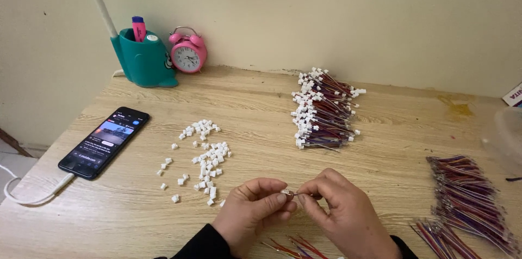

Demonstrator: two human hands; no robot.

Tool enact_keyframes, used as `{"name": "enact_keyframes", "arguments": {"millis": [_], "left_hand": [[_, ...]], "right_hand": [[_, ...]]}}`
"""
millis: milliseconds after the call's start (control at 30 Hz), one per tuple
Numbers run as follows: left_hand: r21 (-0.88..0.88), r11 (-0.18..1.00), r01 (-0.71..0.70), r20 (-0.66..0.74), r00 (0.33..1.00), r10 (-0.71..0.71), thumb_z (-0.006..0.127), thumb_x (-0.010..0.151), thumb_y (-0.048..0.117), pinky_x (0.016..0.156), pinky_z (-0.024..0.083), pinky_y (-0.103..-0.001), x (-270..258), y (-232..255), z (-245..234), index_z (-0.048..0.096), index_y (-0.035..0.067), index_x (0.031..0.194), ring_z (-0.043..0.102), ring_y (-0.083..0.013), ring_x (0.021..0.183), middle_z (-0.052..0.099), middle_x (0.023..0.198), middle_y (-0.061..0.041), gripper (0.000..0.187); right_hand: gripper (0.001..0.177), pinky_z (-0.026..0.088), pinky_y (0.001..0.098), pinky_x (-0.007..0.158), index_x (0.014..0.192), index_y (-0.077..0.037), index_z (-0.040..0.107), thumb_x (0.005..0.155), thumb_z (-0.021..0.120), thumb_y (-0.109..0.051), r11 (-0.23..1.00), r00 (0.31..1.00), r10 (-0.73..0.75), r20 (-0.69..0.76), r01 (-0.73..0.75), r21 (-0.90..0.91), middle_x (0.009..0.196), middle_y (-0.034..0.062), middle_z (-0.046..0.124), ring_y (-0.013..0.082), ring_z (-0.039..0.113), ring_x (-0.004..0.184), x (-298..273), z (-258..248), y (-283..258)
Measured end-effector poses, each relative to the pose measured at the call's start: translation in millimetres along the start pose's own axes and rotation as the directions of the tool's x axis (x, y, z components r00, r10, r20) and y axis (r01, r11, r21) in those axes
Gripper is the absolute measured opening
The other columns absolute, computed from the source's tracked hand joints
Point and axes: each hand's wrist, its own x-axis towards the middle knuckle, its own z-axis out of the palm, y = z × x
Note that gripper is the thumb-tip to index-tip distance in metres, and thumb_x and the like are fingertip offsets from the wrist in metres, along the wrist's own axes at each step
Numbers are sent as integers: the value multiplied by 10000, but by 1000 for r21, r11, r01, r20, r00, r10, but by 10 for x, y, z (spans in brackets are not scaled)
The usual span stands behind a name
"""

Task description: Manually connecting thin electrical wires into small plastic connector housings at a desk.

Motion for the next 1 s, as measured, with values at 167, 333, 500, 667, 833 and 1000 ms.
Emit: {"name": "enact_keyframes", "arguments": {"millis": [167,333,500,667,833,1000], "left_hand": [[-55,998,-5,32,999,7,663,809,-137,762,589,-384,-11,6,18,663,-97,988,703,-367,813,699,875,-291,184],[-108,994,-33,90,995,42,652,837,-96,733,601,-396,21,-27,-36,659,-73,969,707,-355,790,704,870,-256,134],[-149,989,-13,92,995,27,610,843,-142,756,582,-365,13,-28,-18,638,-78,1053,691,-351,836,694,960,-273,222],[-124,992,8,33,999,-4,626,824,-147,761,574,-358,22,-35,-21,653,-91,1070,677,-322,816,690,945,-260,253],[-119,993,27,44,999,-22,621,831,-148,747,580,-351,57,-63,-65,640,-90,1073,678,-313,806,684,934,-263,249],[-90,996,25,89,996,-17,633,842,-124,725,583,-334,71,-96,-99,649,-57,1043,683,-283,790,694,928,-221,212]], "right_hand": [[58,482,232,636,831,-190,728,829,675,-213,999,999,-39,-28,38,-30,776,-65,641,78,647,690,-5,-10,-3],[73,511,247,639,842,-178,736,823,674,-213,998,999,-32,-33,30,-49,790,-58,668,83,665,705,-3,-17,-46],[54,495,252,575,826,-147,700,787,727,-173,971,964,-217,-156,197,-135,764,-33,636,105,629,657,-5,6,-71],[33,472,258,583,820,-145,687,795,708,-150,951,942,-284,-179,252,-181,751,-25,616,118,614,650,0,7,-97],[66,477,258,579,822,-149,705,833,677,-207,962,958,-245,-150,221,-160,755,-33,625,110,616,660,-9,6,-89],[82,459,293,588,827,-138,676,859,630,-198,956,957,-259,-133,234,-180,765,-9,621,147,614,666,-9,8,-94]]}}
